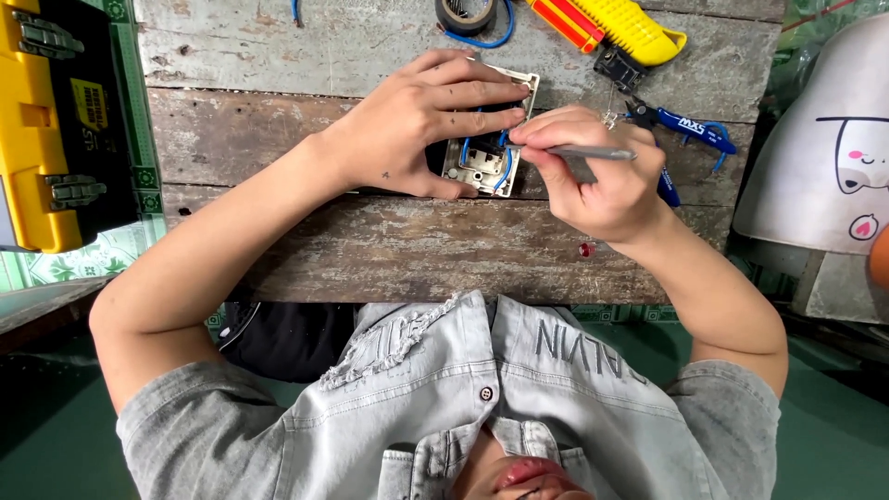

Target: The person connects blue wires to a white electrical switch using a screwdriver. They strip wire ends, insert them into terminal screws, and tighten the connections. The person also uses electrical tape to wrap the wire ends.

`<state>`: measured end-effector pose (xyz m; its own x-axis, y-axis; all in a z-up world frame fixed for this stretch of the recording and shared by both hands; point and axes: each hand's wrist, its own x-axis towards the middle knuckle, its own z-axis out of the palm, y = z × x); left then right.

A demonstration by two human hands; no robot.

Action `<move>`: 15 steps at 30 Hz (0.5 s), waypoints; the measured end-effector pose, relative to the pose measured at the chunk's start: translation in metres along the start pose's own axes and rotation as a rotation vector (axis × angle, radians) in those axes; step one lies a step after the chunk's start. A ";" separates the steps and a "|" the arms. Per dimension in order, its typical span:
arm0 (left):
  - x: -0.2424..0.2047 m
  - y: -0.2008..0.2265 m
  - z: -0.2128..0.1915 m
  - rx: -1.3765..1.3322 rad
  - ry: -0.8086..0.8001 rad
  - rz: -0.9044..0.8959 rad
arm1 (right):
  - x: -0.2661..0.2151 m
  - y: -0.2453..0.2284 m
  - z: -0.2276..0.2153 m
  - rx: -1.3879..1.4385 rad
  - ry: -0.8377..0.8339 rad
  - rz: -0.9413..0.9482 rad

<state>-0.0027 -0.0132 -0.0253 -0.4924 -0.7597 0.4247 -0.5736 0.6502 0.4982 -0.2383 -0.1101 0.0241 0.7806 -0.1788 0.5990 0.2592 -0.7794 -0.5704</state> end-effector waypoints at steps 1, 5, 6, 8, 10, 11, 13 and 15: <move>0.000 0.000 0.000 -0.001 0.000 0.001 | 0.000 -0.001 0.001 -0.001 0.001 0.001; 0.000 -0.002 0.002 -0.007 0.019 0.008 | -0.003 -0.001 -0.001 -0.027 -0.025 0.015; -0.001 -0.002 0.003 -0.012 0.027 0.013 | -0.004 0.000 -0.001 -0.059 -0.042 0.039; -0.001 -0.002 0.003 -0.009 0.032 0.014 | -0.002 0.001 -0.003 -0.071 -0.061 0.050; -0.002 -0.001 0.003 -0.004 0.037 0.020 | 0.000 0.001 -0.002 -0.089 -0.077 0.061; -0.002 -0.001 0.003 -0.014 0.043 0.015 | 0.002 0.000 -0.001 -0.119 -0.077 0.041; -0.001 0.000 0.003 -0.025 0.045 0.031 | 0.002 0.001 0.001 -0.168 -0.068 0.023; 0.003 0.000 0.002 -0.011 0.044 0.006 | -0.003 0.006 0.001 -0.176 -0.063 0.003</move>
<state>-0.0057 -0.0151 -0.0252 -0.4667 -0.7550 0.4606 -0.5628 0.6552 0.5039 -0.2385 -0.1132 0.0184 0.8166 -0.1472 0.5582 0.1581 -0.8729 -0.4615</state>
